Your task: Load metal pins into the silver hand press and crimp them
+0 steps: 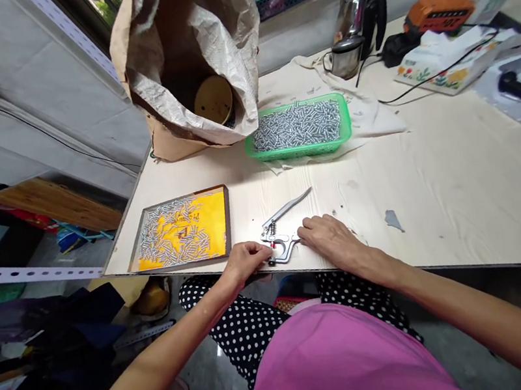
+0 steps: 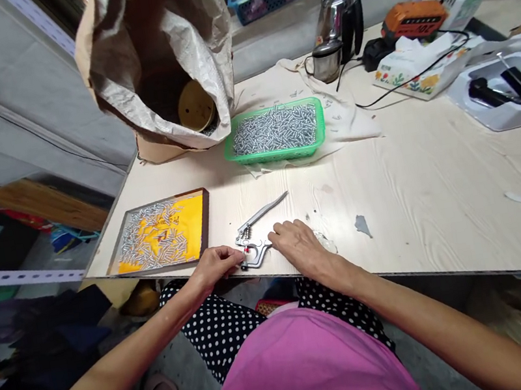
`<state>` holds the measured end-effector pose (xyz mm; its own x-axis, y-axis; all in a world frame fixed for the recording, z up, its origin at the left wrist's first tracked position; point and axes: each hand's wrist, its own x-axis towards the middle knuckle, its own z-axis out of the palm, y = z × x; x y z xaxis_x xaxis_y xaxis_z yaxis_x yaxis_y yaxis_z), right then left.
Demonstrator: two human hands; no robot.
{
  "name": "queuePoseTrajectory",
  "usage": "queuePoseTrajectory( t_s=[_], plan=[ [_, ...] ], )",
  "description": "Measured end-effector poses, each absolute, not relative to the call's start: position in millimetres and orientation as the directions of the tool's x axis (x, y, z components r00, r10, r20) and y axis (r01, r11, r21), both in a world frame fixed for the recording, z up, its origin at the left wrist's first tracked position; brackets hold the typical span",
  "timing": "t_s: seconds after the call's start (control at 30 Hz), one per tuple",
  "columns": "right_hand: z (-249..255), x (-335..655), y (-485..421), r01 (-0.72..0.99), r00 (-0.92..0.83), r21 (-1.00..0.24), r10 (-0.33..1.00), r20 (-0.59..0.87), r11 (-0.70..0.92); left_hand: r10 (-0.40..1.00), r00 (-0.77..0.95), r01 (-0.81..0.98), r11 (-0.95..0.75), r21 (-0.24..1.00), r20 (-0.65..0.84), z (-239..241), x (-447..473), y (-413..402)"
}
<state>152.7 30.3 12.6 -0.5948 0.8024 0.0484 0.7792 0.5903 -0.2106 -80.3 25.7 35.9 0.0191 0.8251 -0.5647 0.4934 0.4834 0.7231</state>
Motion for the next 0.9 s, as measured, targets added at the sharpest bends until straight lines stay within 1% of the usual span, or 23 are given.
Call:
queuePoseTrajectory(
  t_s=[0.27,0.43,0.57,0.63,0.73,0.8,0.9],
  plan=[
    [17.6,152.6,26.5,0.791,-0.570,-0.232,0.820,0.056,0.566,0.811,0.021,0.469,0.509,0.722,-0.585,37.8,-71.9,25.2],
    [16.2,151.7,27.4,0.796,-0.561,-0.230,0.825,0.065,0.560,0.778,-0.017,0.522,0.542,0.658,-0.628,43.5,-69.7,28.9],
    [14.0,150.8,26.3,0.797,-0.552,-0.249,0.831,0.068,0.550,0.734,-0.006,0.562,0.565,0.605,-0.679,46.8,-68.9,34.4],
    [14.5,151.2,25.1,0.795,-0.550,-0.264,0.833,0.066,0.546,0.717,0.007,0.569,0.570,0.592,-0.697,47.6,-68.9,36.7],
    [19.3,155.0,27.3,0.776,-0.559,-0.319,0.828,0.054,0.545,0.704,0.031,0.566,0.573,0.593,-0.710,47.6,-69.6,38.5],
    [24.4,159.8,35.0,0.768,-0.555,-0.337,0.829,0.072,0.544,0.700,0.041,0.561,0.574,0.597,-0.712,46.9,-70.3,38.7],
    [30.5,167.6,55.7,0.785,-0.543,-0.290,0.833,0.106,0.548,0.702,0.036,0.560,0.576,0.596,-0.712,46.0,-70.8,38.5]
  ],
)
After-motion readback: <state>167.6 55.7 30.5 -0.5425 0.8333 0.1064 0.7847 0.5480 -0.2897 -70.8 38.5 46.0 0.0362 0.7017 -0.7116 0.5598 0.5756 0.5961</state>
